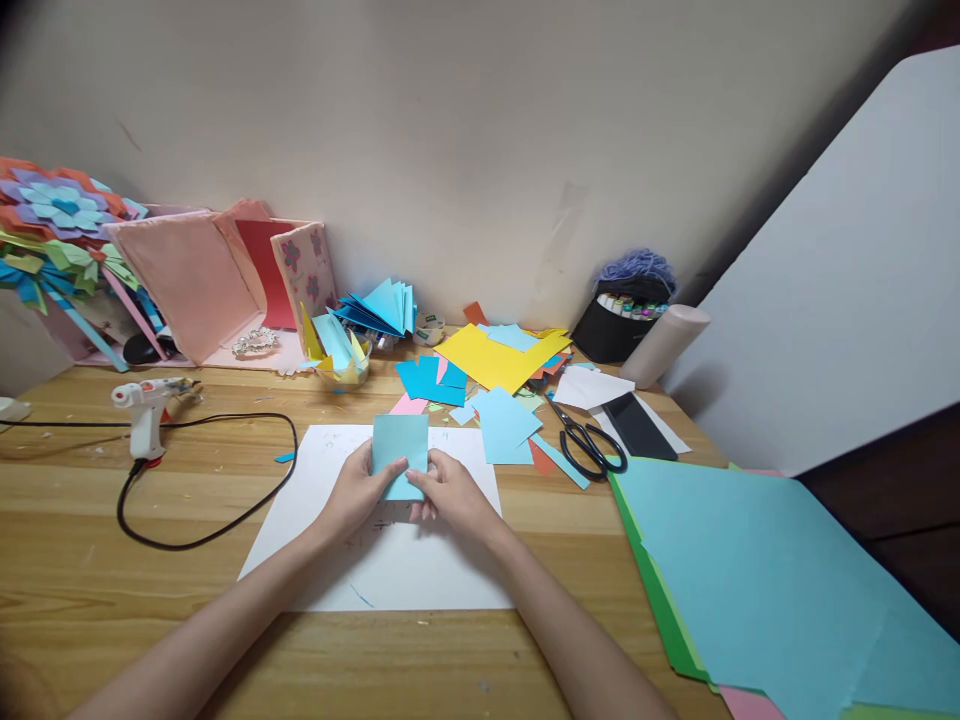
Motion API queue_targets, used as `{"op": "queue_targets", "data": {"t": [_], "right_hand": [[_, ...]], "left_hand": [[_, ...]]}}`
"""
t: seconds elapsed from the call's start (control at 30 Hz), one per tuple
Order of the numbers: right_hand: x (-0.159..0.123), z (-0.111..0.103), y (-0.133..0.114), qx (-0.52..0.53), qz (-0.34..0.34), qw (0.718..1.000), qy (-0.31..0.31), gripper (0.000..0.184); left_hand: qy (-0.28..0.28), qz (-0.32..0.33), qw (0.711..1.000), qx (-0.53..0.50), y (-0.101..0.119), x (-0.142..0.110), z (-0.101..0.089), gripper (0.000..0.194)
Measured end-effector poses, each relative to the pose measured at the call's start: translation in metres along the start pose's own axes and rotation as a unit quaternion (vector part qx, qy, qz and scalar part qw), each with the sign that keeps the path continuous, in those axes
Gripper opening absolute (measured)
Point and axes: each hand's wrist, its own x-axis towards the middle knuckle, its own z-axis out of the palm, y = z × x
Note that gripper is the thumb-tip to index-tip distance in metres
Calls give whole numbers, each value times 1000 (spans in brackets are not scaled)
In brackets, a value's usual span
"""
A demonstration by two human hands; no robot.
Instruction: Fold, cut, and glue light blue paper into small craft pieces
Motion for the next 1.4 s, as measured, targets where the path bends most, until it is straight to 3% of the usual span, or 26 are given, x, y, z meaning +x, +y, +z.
{"op": "queue_targets", "data": {"t": [0.13,0.23,0.63,0.9,1.23,1.33,1.4], "right_hand": [[-2,0,-4,-11,-16,1000,25,22],[-1,-1,-4,3,-4,1000,-4,24],[-2,-3,-4,14,5,999,-43,32],[1,-12,-7,43,-18,999,-1,38],[0,-10,-6,80,-52,995,-4,43],[0,-10,-4,52,-51,997,1,44],[-1,-7,-2,-3,-51,998,44,45]], "left_hand": [[6,-19,1000,-10,6,-2,3,34],[6,-43,999,-14,8,-3,4,35],[13,-16,1000,2,2,-1,1,38],[-30,-129,984,-123,9,4,-8,44],[-80,-122,970,-193,14,4,-8,53],[-87,-99,973,-190,11,6,-9,48],[-84,-81,982,-151,10,5,-9,43]]}}
